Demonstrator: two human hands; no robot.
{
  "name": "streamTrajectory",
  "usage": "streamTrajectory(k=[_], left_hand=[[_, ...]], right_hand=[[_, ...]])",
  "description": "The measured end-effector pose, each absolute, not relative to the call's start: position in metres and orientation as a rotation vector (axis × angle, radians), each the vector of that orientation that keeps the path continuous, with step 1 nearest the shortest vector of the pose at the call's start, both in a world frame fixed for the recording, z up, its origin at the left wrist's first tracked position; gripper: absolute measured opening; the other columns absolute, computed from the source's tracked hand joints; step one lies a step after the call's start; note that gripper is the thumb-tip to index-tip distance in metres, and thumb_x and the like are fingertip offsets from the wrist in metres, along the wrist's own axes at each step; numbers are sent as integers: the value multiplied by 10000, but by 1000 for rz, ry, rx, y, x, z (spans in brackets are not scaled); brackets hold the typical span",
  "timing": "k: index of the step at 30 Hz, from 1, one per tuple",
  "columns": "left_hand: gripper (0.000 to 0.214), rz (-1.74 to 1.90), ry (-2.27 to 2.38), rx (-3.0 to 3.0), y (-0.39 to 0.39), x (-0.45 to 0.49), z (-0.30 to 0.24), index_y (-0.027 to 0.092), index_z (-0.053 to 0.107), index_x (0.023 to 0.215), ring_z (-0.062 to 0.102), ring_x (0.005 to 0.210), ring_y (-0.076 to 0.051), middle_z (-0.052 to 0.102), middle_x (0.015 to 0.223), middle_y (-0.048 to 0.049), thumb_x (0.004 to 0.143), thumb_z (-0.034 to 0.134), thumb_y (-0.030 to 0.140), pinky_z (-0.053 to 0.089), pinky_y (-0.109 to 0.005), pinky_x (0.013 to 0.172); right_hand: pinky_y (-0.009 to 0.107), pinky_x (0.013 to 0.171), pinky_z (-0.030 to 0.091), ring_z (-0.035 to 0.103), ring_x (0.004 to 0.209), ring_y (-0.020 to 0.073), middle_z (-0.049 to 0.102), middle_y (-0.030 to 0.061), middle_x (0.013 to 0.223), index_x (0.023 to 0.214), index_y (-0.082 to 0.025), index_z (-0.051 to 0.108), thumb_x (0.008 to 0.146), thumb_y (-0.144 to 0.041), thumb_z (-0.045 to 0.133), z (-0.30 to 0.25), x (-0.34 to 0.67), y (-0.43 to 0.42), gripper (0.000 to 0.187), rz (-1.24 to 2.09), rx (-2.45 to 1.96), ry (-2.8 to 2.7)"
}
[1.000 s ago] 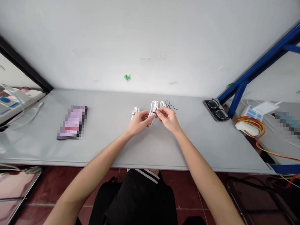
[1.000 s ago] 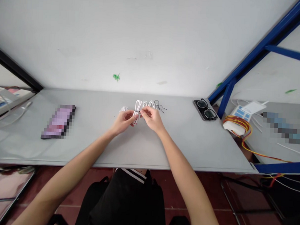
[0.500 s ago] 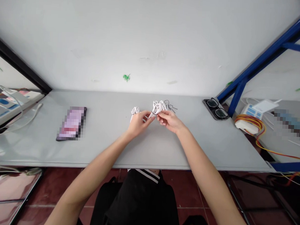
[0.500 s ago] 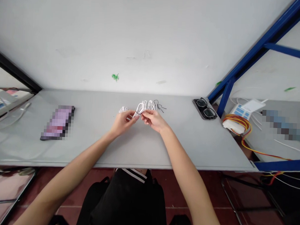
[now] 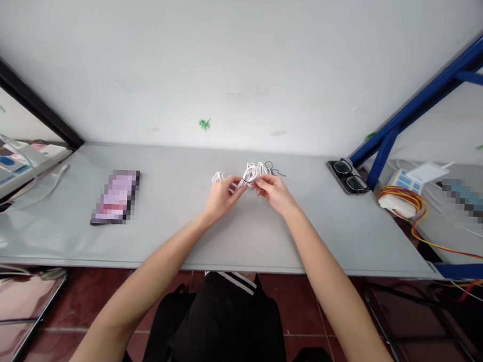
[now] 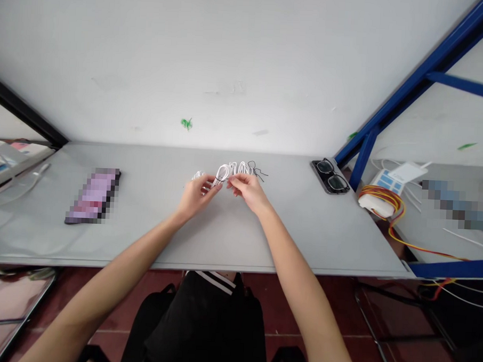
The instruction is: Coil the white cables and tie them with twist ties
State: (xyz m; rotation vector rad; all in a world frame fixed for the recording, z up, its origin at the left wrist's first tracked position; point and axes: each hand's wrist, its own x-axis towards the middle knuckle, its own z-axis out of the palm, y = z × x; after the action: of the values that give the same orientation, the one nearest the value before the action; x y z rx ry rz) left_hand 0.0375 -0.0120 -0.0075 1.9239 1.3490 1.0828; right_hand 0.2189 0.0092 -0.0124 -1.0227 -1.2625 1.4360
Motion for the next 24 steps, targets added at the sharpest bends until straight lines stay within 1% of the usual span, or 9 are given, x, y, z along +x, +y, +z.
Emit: streamTrajectory(k=[3,5,9,12,15,17,19,22,24], left_hand=[[198,1105,1364,1888,-12,37,-6,185,654,938,633,697,-129,725,919,-42,865,583,354,487,-245,626],[218,1099,1337,1824,-13,38,-4,176,653,906,615,647,-124,711,834,-35,863,581,377,466,-242,593],[274,1005,1308,1769,-15,38,1,168,605,755,526,530,-109,605,614,3,854,575,421,391,-243,529],[300,978,1387,1880,-15,37,1,179,542,661,443,502,-96,517,562,28,854,568,406,334,-250,535],[323,929,1414,2106,-12,34,-2,185,501,617,392,512,-101,465,549,32,870,547,379,303,-261,562],[327,861,1393,2244,-10,32,-5,187,494,610,373,514,-107,460,547,26,884,525,361,287,-266,564],[299,786,1377,2332,-9,29,-6,189,520,634,377,519,-115,488,566,15,889,514,347,272,-268,559],[252,698,1367,2372,-9,28,-7,193,583,708,437,558,-130,554,619,-2,892,503,345,282,-269,577],[253,677,1434,2339,-10,30,-6,193,610,740,474,581,-138,587,644,-12,893,498,361,297,-270,594]], right_hand=[[257,556,389,473,563,87,647,17,711,703,-179,667,733,-416,719,-11,217,7,244,1390,-1034,-1320],[262,556,390,474,565,93,653,22,728,720,-183,666,750,-417,708,-10,215,6,240,1322,-1029,-1337],[286,595,409,514,604,127,652,26,738,764,-198,662,803,-422,663,-7,214,2,227,1089,-1035,-1494],[310,665,423,549,675,160,653,30,753,778,-211,668,828,-371,638,-7,213,-1,170,853,-1050,-1681],[314,679,406,522,671,162,635,24,745,765,-223,660,848,-318,613,-6,211,-5,134,645,-1050,-1751],[312,678,399,496,659,158,613,20,721,747,-220,647,858,-316,601,-6,209,-6,153,554,-1054,-1723],[302,644,391,468,630,146,601,18,709,751,-211,640,867,-352,592,-7,210,-3,189,538,-1079,-1631],[277,564,362,421,569,122,579,5,672,784,-188,649,852,-439,594,-13,218,8,265,560,-1138,-1409],[271,551,355,414,552,117,560,-5,640,777,-173,657,834,-460,597,-18,227,18,299,482,-1206,-1303]])
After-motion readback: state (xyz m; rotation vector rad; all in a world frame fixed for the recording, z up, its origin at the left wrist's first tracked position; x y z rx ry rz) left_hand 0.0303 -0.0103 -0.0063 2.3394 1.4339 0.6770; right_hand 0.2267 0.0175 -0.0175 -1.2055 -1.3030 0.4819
